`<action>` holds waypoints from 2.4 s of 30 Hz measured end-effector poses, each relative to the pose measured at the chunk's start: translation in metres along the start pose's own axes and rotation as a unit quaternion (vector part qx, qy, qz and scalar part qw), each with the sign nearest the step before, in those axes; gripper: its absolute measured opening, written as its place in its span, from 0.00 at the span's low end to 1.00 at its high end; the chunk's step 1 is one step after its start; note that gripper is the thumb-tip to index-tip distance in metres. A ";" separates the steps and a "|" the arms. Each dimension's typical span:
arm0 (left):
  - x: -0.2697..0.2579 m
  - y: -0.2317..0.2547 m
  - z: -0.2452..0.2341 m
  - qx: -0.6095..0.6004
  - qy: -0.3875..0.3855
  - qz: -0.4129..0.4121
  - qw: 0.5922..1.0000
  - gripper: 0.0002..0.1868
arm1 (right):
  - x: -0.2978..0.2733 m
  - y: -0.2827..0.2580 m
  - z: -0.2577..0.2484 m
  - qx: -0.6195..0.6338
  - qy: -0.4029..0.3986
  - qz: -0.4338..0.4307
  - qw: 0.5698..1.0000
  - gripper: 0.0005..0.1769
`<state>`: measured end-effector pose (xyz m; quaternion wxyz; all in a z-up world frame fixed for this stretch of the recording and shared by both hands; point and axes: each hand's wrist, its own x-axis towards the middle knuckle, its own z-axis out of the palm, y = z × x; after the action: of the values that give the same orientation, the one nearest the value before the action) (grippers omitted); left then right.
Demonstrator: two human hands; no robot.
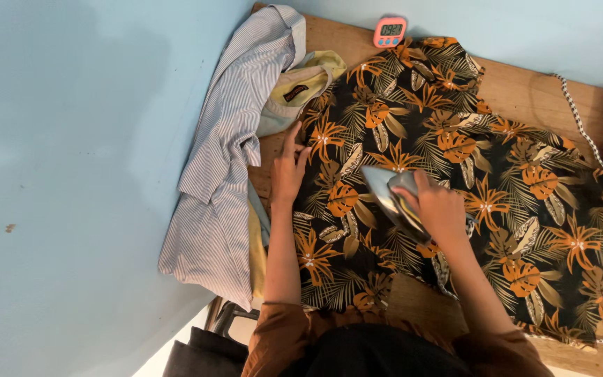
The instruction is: The person irons a floral-patterned dress laid out on a wooden table. They use an electric iron to smooth the fabric, repeatedly moving the garment and adjusting its position to reach different sections.
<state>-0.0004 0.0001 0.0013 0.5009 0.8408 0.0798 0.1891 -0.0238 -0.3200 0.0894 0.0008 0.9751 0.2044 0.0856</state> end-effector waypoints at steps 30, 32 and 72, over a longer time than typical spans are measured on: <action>-0.002 -0.005 0.001 0.001 0.009 0.017 1.000 0.35 | 0.038 -0.002 0.008 0.002 0.003 -0.040 0.999 0.33; -0.001 -0.004 0.002 0.017 0.011 0.023 1.000 0.35 | 0.029 -0.003 0.007 0.018 0.011 -0.127 0.992 0.32; -0.015 0.064 0.005 0.316 0.106 0.155 0.930 0.31 | -0.099 0.063 -0.028 0.026 -0.042 0.058 0.997 0.29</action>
<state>-0.0159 -0.0397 0.0519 0.1622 0.9324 0.0568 0.3179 -0.0922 -0.4183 0.1033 -0.0208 0.9877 0.1499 0.0391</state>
